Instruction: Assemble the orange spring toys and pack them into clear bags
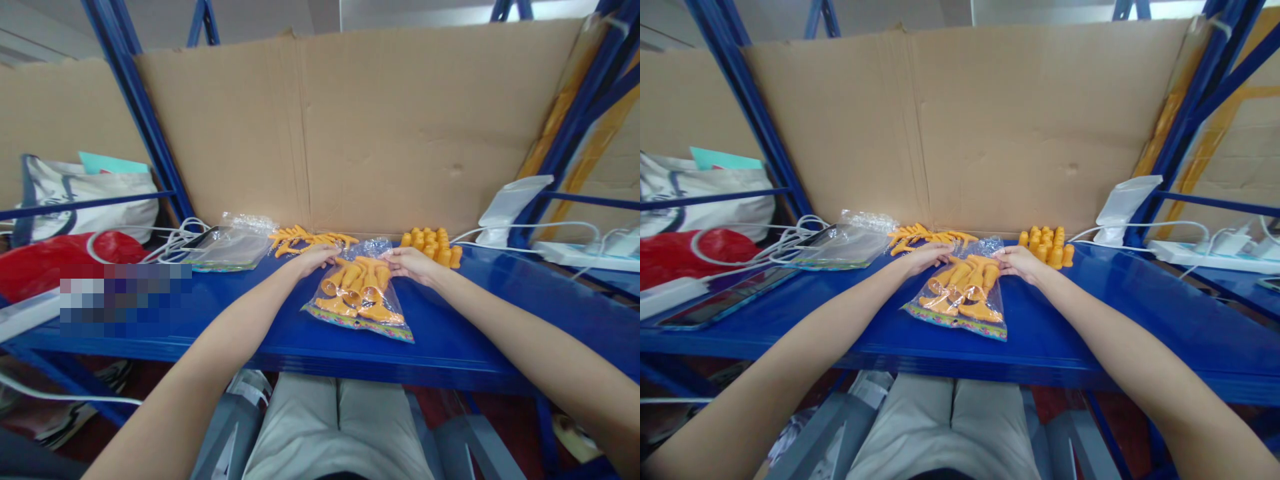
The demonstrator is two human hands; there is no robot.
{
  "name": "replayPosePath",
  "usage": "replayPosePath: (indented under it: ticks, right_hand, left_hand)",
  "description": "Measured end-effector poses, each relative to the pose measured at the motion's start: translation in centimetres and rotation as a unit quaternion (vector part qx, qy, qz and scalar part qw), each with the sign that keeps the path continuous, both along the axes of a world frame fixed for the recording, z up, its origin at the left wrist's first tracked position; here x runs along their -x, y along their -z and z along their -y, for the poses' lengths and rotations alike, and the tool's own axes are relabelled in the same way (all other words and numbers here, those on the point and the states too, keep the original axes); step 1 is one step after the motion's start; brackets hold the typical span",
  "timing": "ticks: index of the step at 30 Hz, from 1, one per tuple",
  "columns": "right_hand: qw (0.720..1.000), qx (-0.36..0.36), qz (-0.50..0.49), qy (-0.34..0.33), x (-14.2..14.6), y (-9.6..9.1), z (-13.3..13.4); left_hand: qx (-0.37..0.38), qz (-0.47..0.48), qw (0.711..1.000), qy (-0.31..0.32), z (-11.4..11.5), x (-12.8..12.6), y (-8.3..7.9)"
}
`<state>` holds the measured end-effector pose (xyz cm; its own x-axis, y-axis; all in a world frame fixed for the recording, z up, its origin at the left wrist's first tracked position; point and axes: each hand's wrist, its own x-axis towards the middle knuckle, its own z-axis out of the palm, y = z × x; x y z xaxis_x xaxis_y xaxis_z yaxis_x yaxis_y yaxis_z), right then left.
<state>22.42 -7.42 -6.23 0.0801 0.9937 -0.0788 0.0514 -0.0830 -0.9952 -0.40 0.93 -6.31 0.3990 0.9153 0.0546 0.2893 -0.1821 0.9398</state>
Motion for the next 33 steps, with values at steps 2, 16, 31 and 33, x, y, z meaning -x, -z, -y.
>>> replayPosePath:
  ticks: [2,16,31,33]
  right_hand:
    - [1.0,-0.008,-0.004,-0.002,0.1,0.0,0.0]
    - [1.0,-0.014,-0.007,-0.001,-0.4,0.4,-0.3]
    - [0.999,-0.032,-0.017,-0.028,-0.7,0.3,-0.5]
    - [0.999,-0.027,-0.014,-0.026,-0.7,0.3,-0.5]
  left_hand:
    - [-0.008,-0.015,1.0,-0.004,-0.2,0.0,0.1]
    - [0.056,0.052,0.997,-0.02,-0.3,0.7,-0.1]
    - [0.095,0.082,0.99,0.061,-1.5,2.2,0.2]
    - [0.096,0.086,0.99,0.066,-1.4,2.3,0.1]
